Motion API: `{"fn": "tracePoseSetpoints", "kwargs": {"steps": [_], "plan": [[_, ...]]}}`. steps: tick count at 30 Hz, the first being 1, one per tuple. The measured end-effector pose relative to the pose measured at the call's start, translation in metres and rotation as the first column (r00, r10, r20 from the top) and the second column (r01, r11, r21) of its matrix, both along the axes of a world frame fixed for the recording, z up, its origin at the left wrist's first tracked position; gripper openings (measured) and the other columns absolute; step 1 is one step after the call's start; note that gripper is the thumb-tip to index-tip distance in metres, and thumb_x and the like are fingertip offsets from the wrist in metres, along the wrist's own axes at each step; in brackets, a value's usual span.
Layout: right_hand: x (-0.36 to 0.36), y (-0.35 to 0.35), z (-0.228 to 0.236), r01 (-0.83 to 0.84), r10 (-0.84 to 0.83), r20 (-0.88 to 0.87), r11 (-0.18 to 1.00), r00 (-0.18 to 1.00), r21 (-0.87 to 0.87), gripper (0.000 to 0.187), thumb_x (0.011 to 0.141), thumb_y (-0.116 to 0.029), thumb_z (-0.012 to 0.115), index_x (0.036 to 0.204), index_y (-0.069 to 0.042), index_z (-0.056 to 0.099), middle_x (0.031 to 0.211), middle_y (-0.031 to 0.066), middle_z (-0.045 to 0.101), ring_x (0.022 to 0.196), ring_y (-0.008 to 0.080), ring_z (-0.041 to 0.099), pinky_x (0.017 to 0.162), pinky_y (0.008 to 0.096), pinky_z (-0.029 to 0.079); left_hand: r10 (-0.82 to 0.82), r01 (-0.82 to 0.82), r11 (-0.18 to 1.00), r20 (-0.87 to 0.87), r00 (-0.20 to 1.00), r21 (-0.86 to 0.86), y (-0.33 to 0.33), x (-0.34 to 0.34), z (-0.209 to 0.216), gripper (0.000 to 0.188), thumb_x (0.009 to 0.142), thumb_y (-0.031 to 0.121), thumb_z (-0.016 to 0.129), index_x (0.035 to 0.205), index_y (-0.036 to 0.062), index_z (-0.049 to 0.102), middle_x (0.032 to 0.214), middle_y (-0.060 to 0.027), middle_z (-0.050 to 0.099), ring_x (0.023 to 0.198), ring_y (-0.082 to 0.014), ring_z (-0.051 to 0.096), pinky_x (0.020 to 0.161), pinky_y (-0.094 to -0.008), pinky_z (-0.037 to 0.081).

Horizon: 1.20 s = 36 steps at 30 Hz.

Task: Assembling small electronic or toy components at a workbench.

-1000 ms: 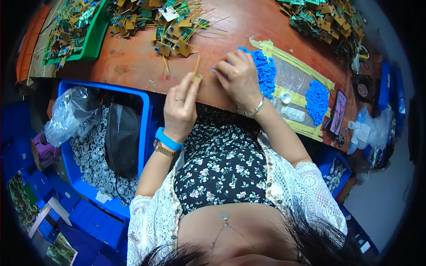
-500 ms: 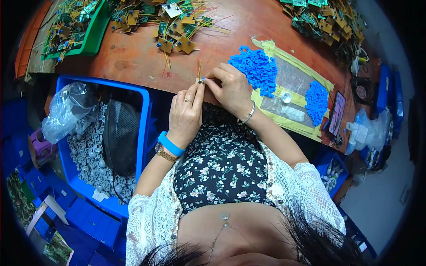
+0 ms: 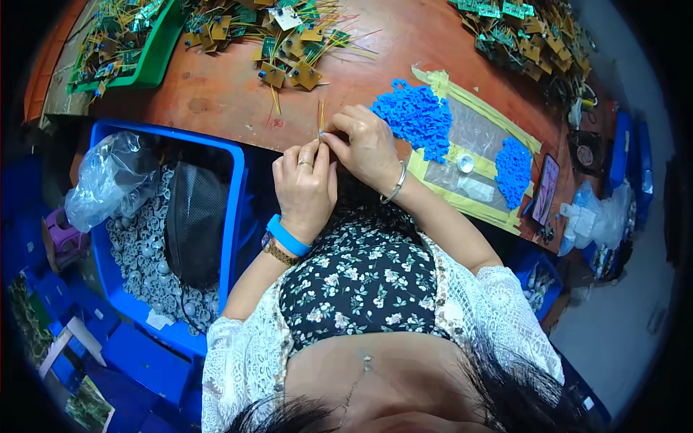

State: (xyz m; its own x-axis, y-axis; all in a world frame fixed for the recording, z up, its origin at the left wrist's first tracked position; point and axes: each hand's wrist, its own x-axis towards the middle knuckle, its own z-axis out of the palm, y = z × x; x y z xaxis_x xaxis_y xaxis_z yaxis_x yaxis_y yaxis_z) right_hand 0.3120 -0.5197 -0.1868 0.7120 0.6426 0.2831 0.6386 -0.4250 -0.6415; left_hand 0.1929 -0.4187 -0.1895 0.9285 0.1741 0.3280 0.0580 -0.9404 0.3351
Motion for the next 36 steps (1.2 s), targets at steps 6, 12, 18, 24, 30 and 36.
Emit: {"fn": "tracePoseSetpoints", "kwargs": {"steps": [6, 12, 18, 24, 30, 36], "plan": [[0.004, 0.006, 0.004, -0.026, 0.027, 0.026, 0.999, 0.999, -0.038, 0.017, 0.074, -0.012, 0.078, 0.074, -0.003, 0.063, 0.076, 0.0104, 0.059, 0.08, 0.0318, 0.06, 0.067, 0.0432, 0.05, 0.023, -0.022, 1.0, 0.034, 0.999, -0.014, 0.0, 0.002, -0.002, 0.036, 0.081, 0.008, 0.072, 0.116, -0.0001, 0.068, 0.111, -0.0094, 0.065, 0.102, -0.0293, 0.058, 0.084, -0.0398, 0.045], [0.001, 0.013, 0.004, -0.071, 0.086, 0.173, 0.993, 0.981, -0.095, 0.015, 0.074, -0.009, 0.073, 0.071, -0.005, 0.059, 0.075, 0.0094, 0.059, 0.079, 0.0313, 0.059, 0.066, 0.0431, 0.05, 0.042, -0.042, 0.999, 0.014, 0.999, 0.006, -0.001, 0.003, -0.001, 0.035, 0.081, 0.009, 0.067, 0.114, -0.0016, 0.068, 0.113, -0.0099, 0.066, 0.101, -0.0279, 0.058, 0.084, -0.0397, 0.046], [0.005, 0.0, 0.003, -0.091, 0.108, 0.16, 0.99, 0.981, -0.111, 0.016, 0.075, -0.012, 0.073, 0.072, -0.005, 0.059, 0.077, 0.0095, 0.059, 0.079, 0.0314, 0.058, 0.067, 0.0426, 0.049, 0.023, -0.025, 0.999, 0.042, 0.999, 0.042, 0.001, 0.002, -0.003, 0.036, 0.081, 0.009, 0.068, 0.115, -0.0015, 0.068, 0.111, -0.0103, 0.066, 0.101, -0.0287, 0.059, 0.084, -0.0397, 0.049], [0.019, -0.043, 0.005, -0.067, 0.063, 0.218, 0.998, 0.974, 0.009, 0.015, 0.08, -0.015, 0.076, 0.092, -0.008, 0.072, 0.092, 0.006, 0.066, 0.091, 0.0272, 0.06, 0.076, 0.0409, 0.047, -0.03, 0.108, 0.927, 0.216, 0.976, -0.358, 0.088, 0.032, 0.062, 0.012, 0.081, -0.003, 0.061, 0.088, 0.0022, 0.07, 0.086, -0.0138, 0.069, 0.08, -0.0293, 0.068, 0.074, -0.0398, 0.054], [0.015, -0.055, 0.001, -0.053, 0.07, 0.287, 0.996, 0.955, -0.065, 0.012, 0.082, -0.009, 0.073, 0.094, -0.009, 0.072, 0.097, 0.0032, 0.068, 0.093, 0.025, 0.061, 0.079, 0.0388, 0.044, 0.349, -0.507, 0.842, 0.53, 0.773, 0.186, 0.281, 0.116, 0.127, 0.073, 0.087, 0.036, 0.078, 0.14, -0.0049, 0.05, 0.141, -0.0308, 0.05, 0.129, -0.0427, 0.05, 0.105, -0.0473, 0.044], [0.022, -0.054, -0.006, -0.034, 0.044, 0.279, 0.998, 0.959, -0.043, 0.011, 0.082, -0.007, 0.071, 0.093, -0.008, 0.072, 0.093, 0.0032, 0.068, 0.09, 0.0239, 0.061, 0.077, 0.0386, 0.044, 0.211, -0.14, 0.938, 0.203, 0.956, -0.318, 0.159, 0.097, 0.038, 0.04, 0.084, 0.024, 0.081, 0.112, -0.0014, 0.069, 0.109, -0.0151, 0.071, 0.103, -0.0309, 0.067, 0.091, -0.0402, 0.053]]}}
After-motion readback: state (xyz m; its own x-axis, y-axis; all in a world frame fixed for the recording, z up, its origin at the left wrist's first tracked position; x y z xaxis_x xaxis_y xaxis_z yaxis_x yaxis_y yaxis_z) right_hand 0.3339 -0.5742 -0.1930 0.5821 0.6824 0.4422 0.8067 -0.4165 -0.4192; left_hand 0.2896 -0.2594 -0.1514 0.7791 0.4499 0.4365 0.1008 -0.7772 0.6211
